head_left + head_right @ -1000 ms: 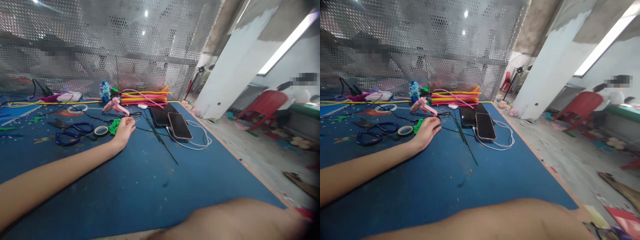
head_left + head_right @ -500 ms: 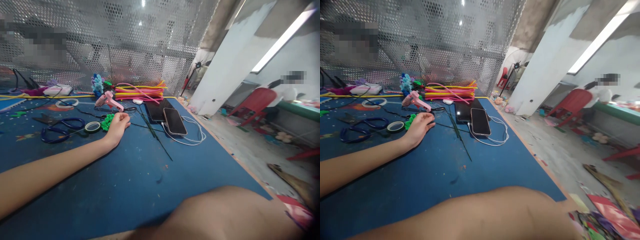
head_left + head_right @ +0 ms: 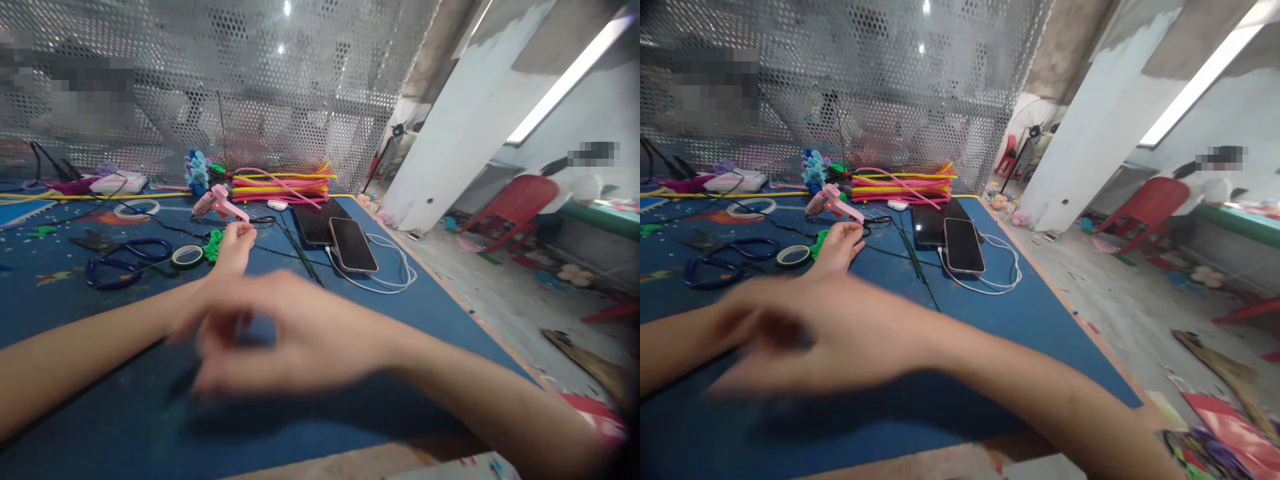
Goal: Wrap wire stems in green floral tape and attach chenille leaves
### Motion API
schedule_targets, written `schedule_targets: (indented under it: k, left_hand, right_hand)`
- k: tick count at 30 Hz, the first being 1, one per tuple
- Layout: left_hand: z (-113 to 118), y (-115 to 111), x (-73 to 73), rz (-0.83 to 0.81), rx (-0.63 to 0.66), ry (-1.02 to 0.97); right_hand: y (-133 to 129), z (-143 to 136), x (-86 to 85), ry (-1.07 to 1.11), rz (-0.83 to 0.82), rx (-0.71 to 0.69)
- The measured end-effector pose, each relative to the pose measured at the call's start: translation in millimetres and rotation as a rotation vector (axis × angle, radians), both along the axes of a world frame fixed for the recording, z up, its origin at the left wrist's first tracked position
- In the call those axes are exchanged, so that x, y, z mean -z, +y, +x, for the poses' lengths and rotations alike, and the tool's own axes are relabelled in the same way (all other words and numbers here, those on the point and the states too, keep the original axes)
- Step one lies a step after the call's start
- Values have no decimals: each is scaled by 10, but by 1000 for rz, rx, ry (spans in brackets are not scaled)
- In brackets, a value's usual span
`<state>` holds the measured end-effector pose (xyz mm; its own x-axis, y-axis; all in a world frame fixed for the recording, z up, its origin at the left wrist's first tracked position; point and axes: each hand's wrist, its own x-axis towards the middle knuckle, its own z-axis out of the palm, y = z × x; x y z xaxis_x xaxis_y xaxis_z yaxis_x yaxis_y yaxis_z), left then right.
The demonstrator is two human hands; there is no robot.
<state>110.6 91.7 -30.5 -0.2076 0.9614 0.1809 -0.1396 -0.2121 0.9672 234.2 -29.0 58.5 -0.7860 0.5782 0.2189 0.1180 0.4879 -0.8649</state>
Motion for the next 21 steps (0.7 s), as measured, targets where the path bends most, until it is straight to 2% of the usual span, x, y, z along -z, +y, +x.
schedule_targets:
  k: [1,2,3,4,6,8,10,15,21]
  left_hand:
    - [-19,22,15,17,-17,18]
    - [-38,41,29,33,-32,34]
    - [-57,56,44,48,-45,47]
    - [-74,67,58,60,-54,57]
    - [-99,78,82,73,-64,71]
    - [-111,80,95,80,-64,81]
    - [-115,78,96,85,-62,85]
    - [-118,55,62,99,-90,81]
    - [-104,2,2,112,-103,53]
  right_hand:
    - [129,36,67,-140,227,199]
    - [265,80,153,-317,424,470]
    - [397,127,249,-532,540,687]
    - [515,173,347,-751,568,825]
    - [682,240,513,-864,531,915]
    - [751,256,600,-907,484,915]
    - [750,228,605,-927,440,881]
    - [660,242,419,-884,254,816]
    - [510,818,167,-594,-80,767]
